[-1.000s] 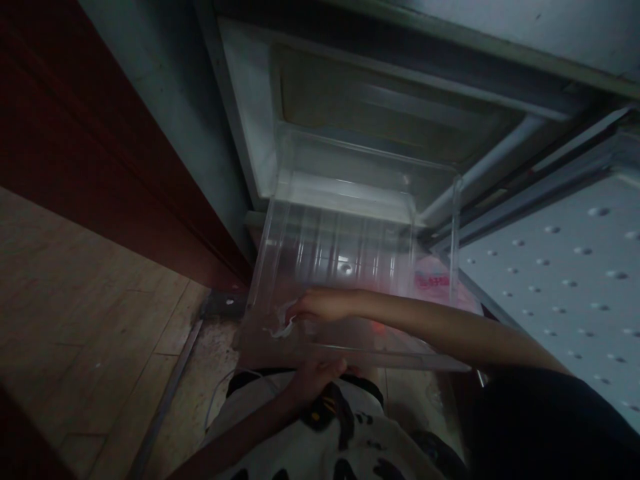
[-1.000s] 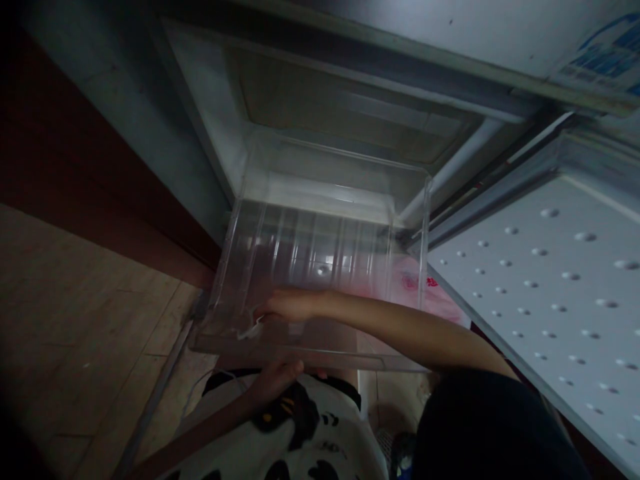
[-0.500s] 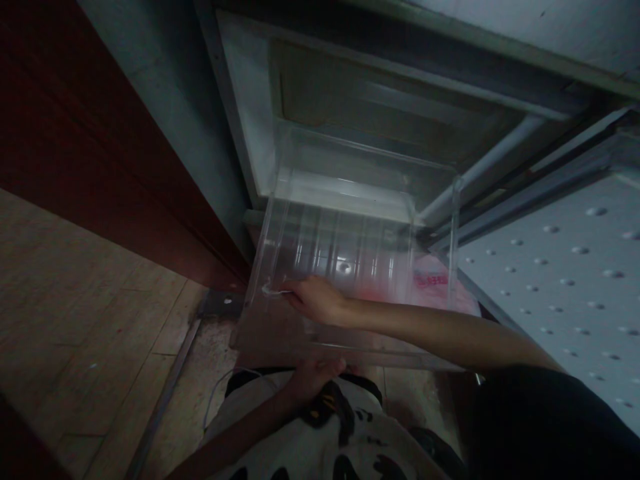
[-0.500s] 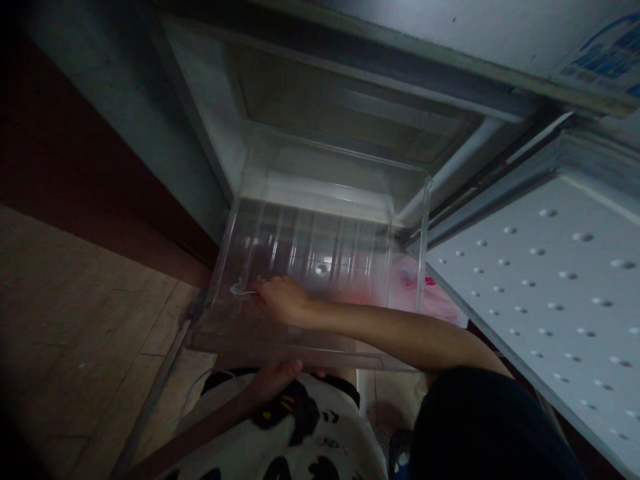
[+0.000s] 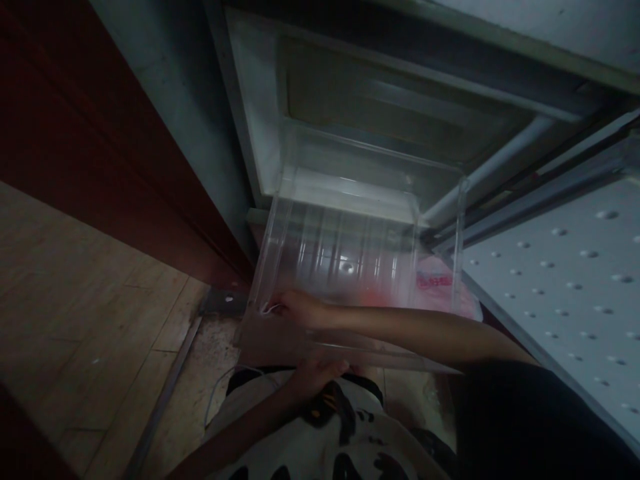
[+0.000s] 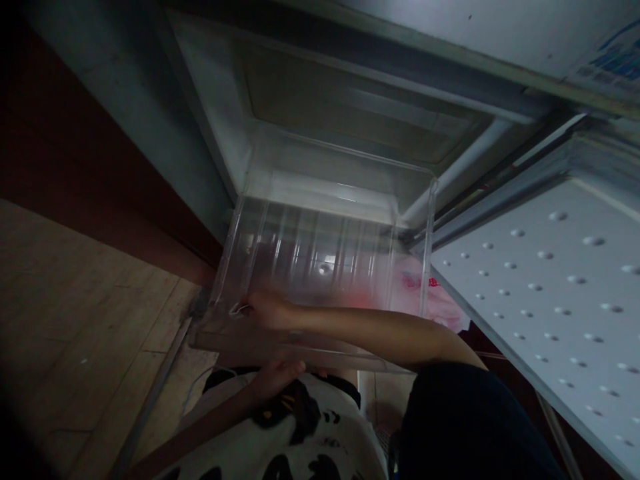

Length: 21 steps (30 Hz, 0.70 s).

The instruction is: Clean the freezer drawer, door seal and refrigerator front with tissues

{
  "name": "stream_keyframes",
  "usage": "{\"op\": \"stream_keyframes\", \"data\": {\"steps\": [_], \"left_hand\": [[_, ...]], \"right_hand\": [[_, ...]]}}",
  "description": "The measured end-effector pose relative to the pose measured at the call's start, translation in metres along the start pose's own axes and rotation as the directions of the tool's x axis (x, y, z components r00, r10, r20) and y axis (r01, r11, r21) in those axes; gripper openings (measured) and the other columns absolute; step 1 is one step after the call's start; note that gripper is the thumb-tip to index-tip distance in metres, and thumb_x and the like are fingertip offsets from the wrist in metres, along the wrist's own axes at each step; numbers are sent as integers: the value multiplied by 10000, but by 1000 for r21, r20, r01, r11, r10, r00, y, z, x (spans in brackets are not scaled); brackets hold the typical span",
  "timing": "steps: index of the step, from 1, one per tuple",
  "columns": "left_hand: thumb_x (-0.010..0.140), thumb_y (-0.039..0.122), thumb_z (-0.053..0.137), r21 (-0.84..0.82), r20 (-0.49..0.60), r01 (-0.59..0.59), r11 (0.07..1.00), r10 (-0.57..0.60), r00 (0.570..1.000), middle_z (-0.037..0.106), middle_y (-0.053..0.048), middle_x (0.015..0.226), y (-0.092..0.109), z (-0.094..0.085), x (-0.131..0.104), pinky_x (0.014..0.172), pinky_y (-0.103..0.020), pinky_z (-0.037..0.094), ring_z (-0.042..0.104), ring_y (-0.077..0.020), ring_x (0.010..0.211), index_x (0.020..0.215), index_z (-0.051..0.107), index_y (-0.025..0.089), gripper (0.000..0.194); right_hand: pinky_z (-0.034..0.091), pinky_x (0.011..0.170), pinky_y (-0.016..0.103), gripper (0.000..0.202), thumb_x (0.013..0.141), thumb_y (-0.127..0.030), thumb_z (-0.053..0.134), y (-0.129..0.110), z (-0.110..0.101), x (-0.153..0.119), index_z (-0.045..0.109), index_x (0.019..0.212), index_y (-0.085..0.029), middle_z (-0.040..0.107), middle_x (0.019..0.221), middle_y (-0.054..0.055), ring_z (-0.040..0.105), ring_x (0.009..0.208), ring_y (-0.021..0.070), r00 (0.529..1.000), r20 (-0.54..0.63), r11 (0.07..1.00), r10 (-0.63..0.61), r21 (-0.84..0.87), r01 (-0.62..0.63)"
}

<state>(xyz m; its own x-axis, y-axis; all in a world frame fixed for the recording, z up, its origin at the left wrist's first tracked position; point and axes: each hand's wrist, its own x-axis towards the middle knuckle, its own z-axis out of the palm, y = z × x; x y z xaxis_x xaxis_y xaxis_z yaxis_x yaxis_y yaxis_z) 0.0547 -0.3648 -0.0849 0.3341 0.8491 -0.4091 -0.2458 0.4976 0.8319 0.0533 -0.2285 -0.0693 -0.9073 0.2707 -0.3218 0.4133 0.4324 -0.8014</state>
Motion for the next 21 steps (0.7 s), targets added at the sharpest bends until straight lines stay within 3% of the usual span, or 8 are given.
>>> {"op": "stream_keyframes", "data": {"steps": [11,18,21], "left_hand": [[697,727,581,4,-43,-36,999,36,998,745,-104,888,-12,-5,3,961,-436,458,674,-269,883,858,754,143,630],[722,709,553,2,-20,-50,999,50,999,737,-95,962,2,0,-1,998,-433,433,657,-277,954,864,763,162,603],[716,705,559,-3,-33,-4,1000,4,999,739,-90,961,2,1,-1,976,-438,451,658,-284,955,864,763,171,591]], "right_hand": [[482,856,295,248,864,-34,489,-17,-8,-2,679,992,-128,719,995,76,656,931,174,998,63,998,28,53,-32],[478,886,229,220,916,-93,486,-42,-28,-27,631,1081,-108,689,1110,78,637,1011,133,965,200,958,-167,266,111],[461,933,238,234,924,-94,475,-43,-33,-33,620,1108,-89,670,1170,108,622,1068,134,944,240,956,-228,241,169]]}}
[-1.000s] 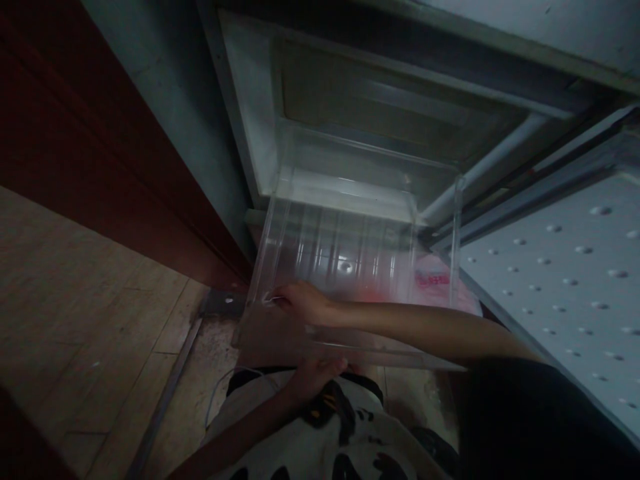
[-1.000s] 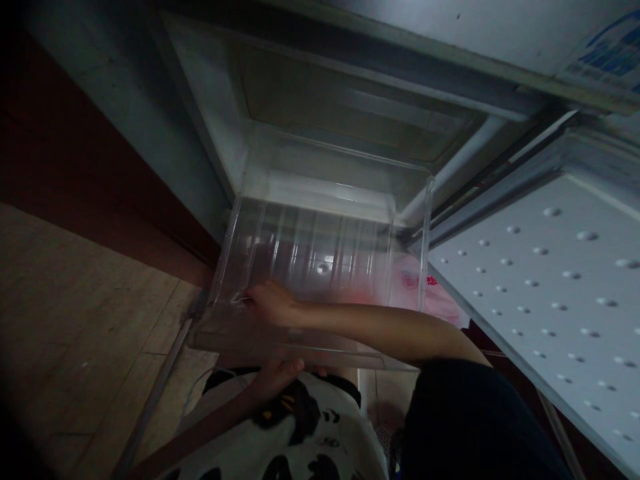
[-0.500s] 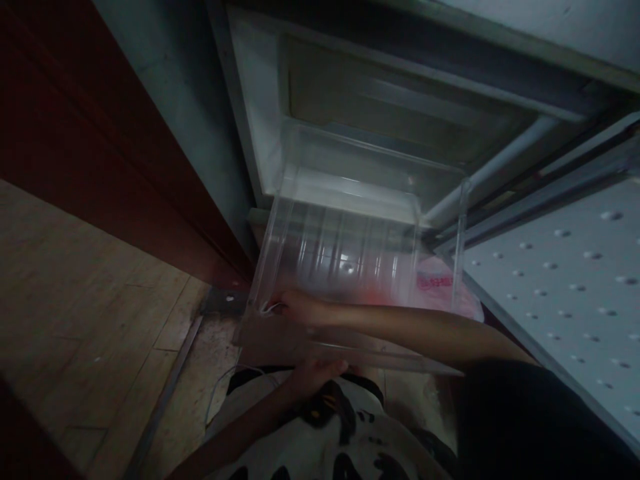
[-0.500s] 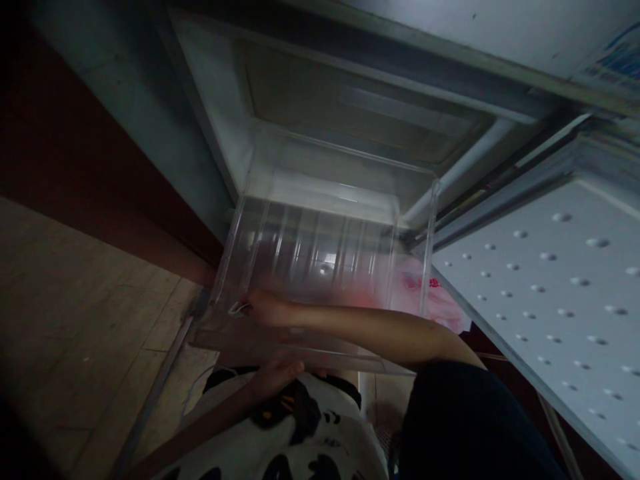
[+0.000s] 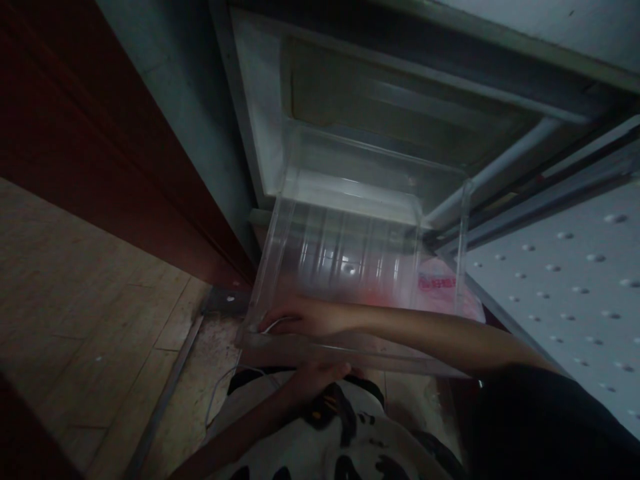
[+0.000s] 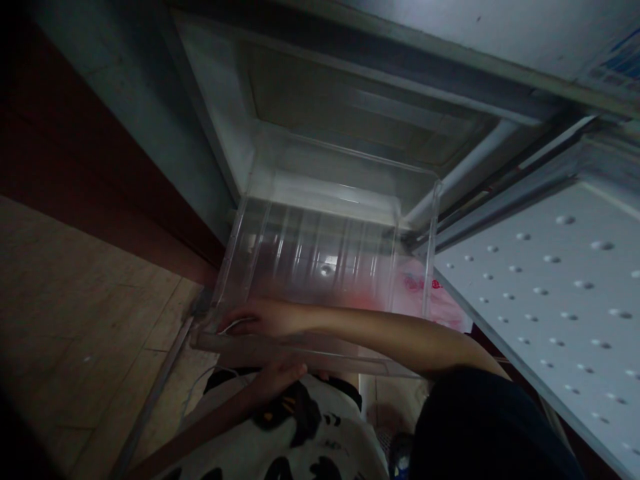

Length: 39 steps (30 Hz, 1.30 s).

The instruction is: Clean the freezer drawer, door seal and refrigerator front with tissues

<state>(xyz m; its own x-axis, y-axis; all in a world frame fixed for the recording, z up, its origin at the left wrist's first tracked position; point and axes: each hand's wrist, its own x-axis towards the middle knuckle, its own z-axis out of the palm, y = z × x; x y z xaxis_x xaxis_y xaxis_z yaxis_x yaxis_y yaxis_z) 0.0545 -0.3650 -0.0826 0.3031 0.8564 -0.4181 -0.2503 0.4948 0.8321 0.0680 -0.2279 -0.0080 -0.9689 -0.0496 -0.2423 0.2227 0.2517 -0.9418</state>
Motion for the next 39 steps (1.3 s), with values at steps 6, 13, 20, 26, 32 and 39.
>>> {"op": "stream_keyframes", "data": {"steps": [6,13,20,26,32,39], "left_hand": [[715,710,573,-41,4,-87,995,88,996,741,-93,886,-8,0,3,963,-429,462,662,-275,929,835,754,153,598],[737,704,569,26,25,-97,995,96,995,737,-100,940,-20,-8,8,961,-426,463,662,-268,932,938,741,151,613],[746,689,578,5,-10,-88,996,88,996,725,-119,1025,-23,-8,8,970,-432,457,650,-280,1000,1046,708,136,642],[727,716,566,-16,46,-43,999,44,998,736,-121,1006,-14,-6,5,961,-443,464,654,-293,1005,991,734,131,663],[754,709,537,43,27,-35,998,34,999,747,-104,927,-21,-8,6,955,-429,462,671,-272,922,893,759,143,624],[740,680,588,0,21,-60,998,60,998,739,-119,941,-19,-8,7,945,-446,470,668,-288,937,934,752,136,600]], "right_hand": [[466,925,271,258,932,-83,449,11,-8,3,629,1114,-62,679,1154,144,635,1048,158,993,97,973,-72,-211,91],[472,887,260,230,905,-70,497,31,-14,15,660,1060,-117,714,1091,88,648,1004,142,994,108,896,-30,-438,75],[478,860,267,282,900,-60,475,13,-23,14,665,1099,-124,720,1089,104,664,1014,171,998,-33,784,58,-618,-66],[508,679,310,266,950,-146,421,-17,-28,-4,637,1105,-147,740,915,116,698,871,232,968,-240,476,70,-845,-244],[517,681,319,269,946,-148,423,10,-7,6,634,1113,-149,733,928,116,695,882,234,982,-150,475,111,-860,-185],[482,804,257,320,923,-96,447,36,-7,25,641,1160,-188,714,1097,73,663,1010,178,997,62,677,50,-736,12]]}}
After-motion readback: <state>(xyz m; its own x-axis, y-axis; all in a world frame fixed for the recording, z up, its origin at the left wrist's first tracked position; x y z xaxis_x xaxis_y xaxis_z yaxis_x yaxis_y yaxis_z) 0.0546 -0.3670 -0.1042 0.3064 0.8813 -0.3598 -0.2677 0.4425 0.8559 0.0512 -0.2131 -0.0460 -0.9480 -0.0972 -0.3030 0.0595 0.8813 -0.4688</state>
